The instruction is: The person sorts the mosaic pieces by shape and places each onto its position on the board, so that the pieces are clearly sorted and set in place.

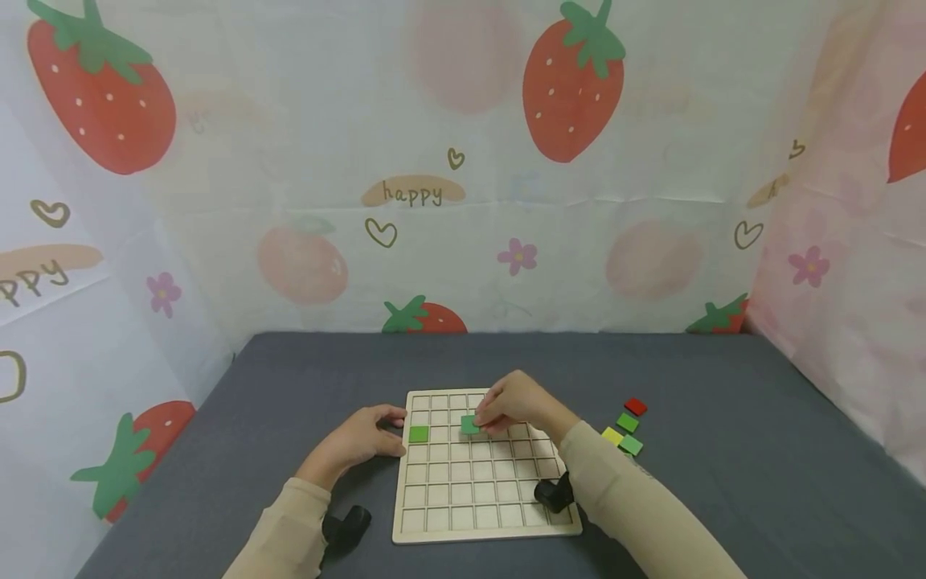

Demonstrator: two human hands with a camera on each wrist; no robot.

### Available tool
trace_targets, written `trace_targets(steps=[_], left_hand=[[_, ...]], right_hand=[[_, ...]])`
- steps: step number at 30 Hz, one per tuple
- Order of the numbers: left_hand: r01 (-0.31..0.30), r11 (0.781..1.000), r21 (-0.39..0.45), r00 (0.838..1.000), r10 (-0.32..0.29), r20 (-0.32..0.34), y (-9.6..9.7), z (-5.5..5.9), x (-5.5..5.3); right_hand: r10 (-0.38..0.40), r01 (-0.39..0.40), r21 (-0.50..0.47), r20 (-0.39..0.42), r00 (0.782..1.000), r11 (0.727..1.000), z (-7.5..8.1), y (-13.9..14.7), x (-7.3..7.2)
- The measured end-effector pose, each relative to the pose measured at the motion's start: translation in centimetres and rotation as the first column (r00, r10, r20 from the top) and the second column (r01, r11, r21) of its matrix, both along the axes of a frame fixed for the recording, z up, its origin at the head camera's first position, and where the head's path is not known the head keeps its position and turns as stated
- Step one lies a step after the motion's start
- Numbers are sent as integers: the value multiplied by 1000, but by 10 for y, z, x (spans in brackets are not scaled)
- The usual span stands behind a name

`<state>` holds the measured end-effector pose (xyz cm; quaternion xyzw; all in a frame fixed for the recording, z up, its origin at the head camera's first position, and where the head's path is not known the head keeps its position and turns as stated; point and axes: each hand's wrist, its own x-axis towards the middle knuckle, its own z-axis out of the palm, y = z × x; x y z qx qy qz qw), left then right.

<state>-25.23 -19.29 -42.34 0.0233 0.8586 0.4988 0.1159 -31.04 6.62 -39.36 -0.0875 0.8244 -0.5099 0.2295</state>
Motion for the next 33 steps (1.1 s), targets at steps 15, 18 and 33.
trace_targets(steps=[15, 18, 33], left_hand=[[-5, 1000, -2, 1000, 5, 8, 1, 0, 0], [-5, 1000, 5, 1000, 5, 11, 1, 0, 0], [-11, 1000, -1, 1000, 11, 3, 1, -1, -1]], right_hand=[[5, -5, -3, 10, 1000, 1000, -3, -18, -1], [14, -14, -15, 20, 1000, 1000, -2, -21, -1], [10, -9, -13, 59, 998, 1000, -4, -34, -3]])
